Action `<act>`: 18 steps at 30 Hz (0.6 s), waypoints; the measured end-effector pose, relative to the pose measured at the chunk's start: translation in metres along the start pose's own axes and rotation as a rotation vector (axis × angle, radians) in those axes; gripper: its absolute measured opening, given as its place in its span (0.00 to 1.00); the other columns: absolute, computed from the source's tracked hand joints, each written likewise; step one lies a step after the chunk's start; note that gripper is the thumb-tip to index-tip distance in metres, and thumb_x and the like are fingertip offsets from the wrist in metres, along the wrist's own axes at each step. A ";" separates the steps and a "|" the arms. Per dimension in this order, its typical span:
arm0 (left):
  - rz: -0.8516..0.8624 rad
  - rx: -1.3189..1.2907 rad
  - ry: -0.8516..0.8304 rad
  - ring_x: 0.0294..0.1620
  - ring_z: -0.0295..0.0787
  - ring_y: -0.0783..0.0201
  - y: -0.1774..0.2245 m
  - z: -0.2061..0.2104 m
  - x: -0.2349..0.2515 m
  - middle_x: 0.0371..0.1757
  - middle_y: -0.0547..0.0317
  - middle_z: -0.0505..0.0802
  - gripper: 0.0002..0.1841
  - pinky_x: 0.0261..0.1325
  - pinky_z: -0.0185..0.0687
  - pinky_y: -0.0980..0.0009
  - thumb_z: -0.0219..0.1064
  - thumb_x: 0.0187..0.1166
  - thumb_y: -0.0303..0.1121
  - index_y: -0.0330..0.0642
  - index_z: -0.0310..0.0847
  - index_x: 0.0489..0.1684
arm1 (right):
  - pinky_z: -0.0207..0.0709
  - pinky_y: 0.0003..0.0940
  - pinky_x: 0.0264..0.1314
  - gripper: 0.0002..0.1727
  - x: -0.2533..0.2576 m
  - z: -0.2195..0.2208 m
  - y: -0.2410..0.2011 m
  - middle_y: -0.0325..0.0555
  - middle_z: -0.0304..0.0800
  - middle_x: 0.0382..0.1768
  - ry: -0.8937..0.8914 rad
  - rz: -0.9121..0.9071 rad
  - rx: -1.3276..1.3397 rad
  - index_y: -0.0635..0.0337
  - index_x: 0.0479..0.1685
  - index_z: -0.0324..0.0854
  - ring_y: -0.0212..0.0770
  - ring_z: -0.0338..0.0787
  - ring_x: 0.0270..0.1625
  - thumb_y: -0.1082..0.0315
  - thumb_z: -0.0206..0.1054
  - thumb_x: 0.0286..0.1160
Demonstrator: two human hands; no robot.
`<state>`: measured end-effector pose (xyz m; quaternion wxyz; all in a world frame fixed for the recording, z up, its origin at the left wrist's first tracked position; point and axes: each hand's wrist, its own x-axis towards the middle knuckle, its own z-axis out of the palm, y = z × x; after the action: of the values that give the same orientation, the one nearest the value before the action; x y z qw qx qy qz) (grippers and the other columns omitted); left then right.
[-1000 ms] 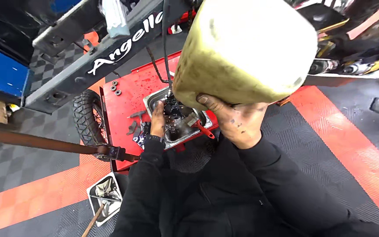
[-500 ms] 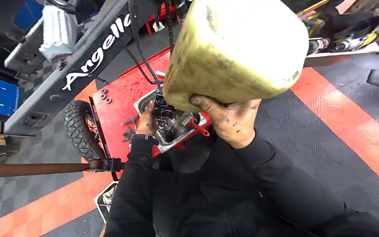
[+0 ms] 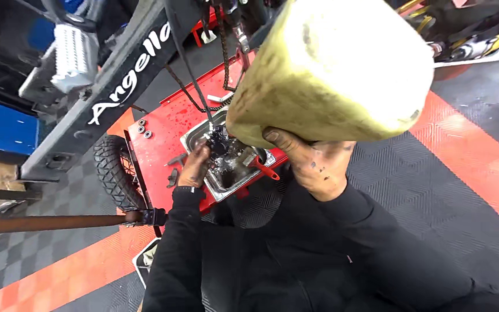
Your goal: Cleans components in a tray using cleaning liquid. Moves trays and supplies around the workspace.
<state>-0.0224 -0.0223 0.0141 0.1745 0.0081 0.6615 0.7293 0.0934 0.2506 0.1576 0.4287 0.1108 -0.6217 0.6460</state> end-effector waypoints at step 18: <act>0.343 0.866 0.519 0.79 0.77 0.48 0.000 0.031 -0.020 0.83 0.45 0.77 0.61 0.78 0.77 0.46 0.90 0.44 0.62 0.51 0.67 0.89 | 0.89 0.48 0.67 0.38 0.020 0.063 -0.003 0.55 0.91 0.53 -0.218 -0.119 -0.026 0.73 0.61 0.75 0.46 0.94 0.57 0.67 0.91 0.50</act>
<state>0.0037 0.0022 0.0224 -0.1357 0.0067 0.9126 0.3857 0.0587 0.2024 0.1859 0.3978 0.2116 -0.6651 0.5955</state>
